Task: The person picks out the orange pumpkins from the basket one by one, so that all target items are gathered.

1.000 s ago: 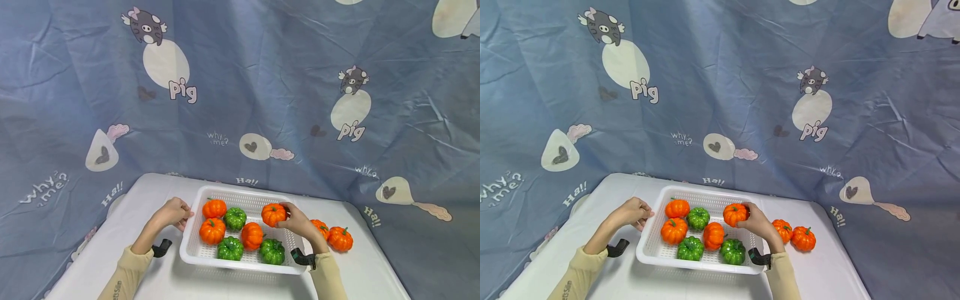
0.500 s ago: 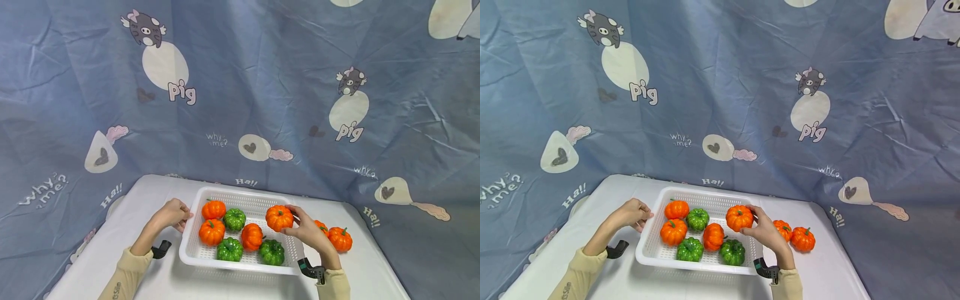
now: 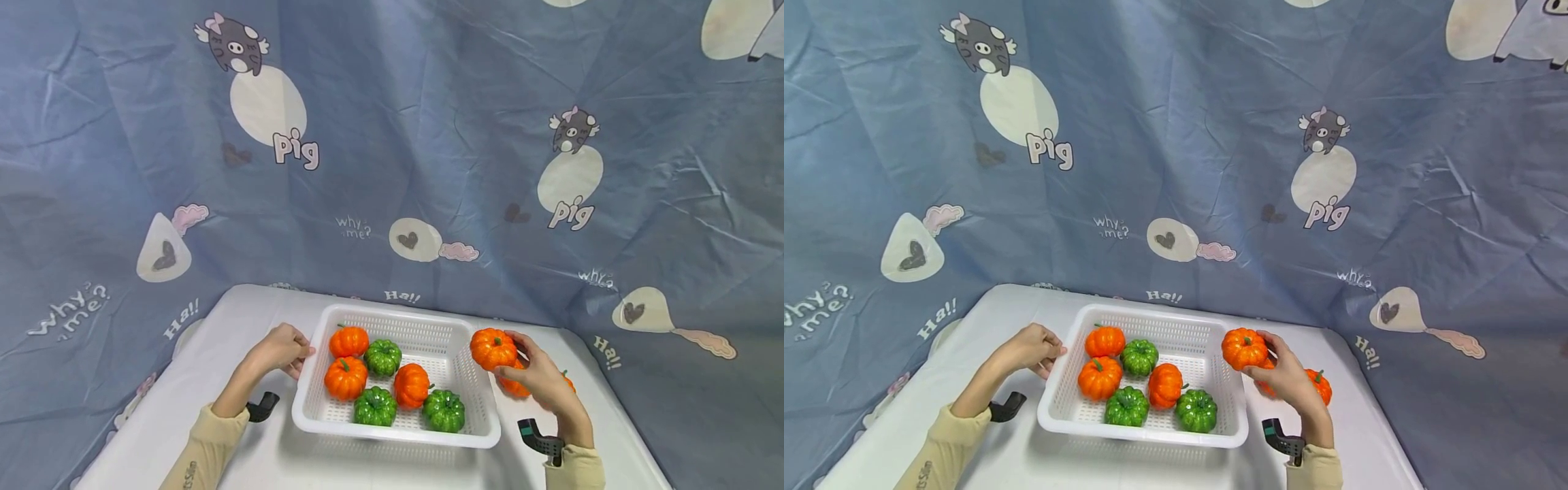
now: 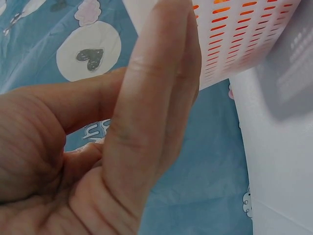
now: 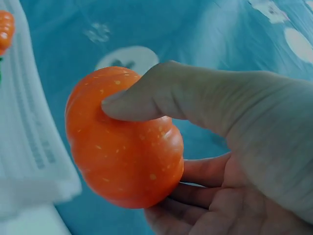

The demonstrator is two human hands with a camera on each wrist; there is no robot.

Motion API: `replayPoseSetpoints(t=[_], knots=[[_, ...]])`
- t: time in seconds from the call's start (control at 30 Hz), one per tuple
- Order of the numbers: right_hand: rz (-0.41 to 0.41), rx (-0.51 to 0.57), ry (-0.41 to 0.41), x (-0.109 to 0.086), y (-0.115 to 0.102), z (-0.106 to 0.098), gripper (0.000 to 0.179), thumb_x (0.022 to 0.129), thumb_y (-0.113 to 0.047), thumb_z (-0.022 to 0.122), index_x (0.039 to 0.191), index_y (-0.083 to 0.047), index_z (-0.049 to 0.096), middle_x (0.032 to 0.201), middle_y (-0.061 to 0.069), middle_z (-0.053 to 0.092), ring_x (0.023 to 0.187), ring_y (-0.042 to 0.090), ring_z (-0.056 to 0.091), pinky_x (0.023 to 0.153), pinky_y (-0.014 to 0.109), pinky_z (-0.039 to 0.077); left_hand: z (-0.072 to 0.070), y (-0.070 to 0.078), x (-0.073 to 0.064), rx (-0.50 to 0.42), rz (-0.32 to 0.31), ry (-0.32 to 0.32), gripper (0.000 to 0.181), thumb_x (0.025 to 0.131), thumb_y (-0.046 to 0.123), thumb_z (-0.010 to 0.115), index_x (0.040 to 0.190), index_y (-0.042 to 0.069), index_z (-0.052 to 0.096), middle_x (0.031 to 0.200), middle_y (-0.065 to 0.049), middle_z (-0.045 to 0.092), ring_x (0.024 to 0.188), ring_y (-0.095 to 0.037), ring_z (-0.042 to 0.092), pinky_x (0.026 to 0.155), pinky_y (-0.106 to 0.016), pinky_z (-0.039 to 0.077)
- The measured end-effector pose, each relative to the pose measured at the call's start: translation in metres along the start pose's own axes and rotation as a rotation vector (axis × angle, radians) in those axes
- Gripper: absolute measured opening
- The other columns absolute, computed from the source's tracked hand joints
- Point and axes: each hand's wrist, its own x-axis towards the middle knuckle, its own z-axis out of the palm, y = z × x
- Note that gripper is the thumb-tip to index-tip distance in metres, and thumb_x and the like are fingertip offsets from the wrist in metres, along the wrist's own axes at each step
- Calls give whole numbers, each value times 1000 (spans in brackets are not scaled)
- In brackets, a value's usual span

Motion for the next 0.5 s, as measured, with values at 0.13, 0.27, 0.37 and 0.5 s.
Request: replayPoseSetpoints(t=[0.13, 0.27, 0.37, 0.5], knots=[[8, -16, 32, -9, 9, -20, 78, 83, -6, 73, 145, 6, 27, 147, 29, 33, 135, 47, 36, 89, 6, 43, 0, 0, 0, -5, 0, -5, 16, 93, 5, 60, 100, -10, 63, 73, -15, 64, 55, -17, 64, 53, -32, 61], [75, -81, 95, -18, 22, -42, 82, 85, -13, 73, 147, 5, 24, 150, 29, 29, 139, 46, 31, 107, 22, 44, 0, 0, 0, -6, 8, -6, 17, 93, 4, 60, 100, -11, 64, 73, -15, 64, 54, -17, 64, 53, -32, 61], [169, -99, 136, -25, 32, -57, 89, 85, -20, 74, 149, 5, 17, 153, 30, 24, 141, 46, 24, 116, 49, 31, 0, 0, -1, -2, 15, -6, 18, 93, 5, 61, 101, -11, 64, 72, -15, 64, 54, -17, 64, 52, -32, 60], [296, -71, 179, -36, 48, -77, 99, 87, -26, 73, 152, 4, 5, 156, 31, 11, 144, 47, 15, 116, 61, 22, -1, -1, -1, 1, 21, -8, 19, 92, 5, 61, 101, -12, 63, 72, -15, 65, 54, -17, 64, 52, -32, 61]])
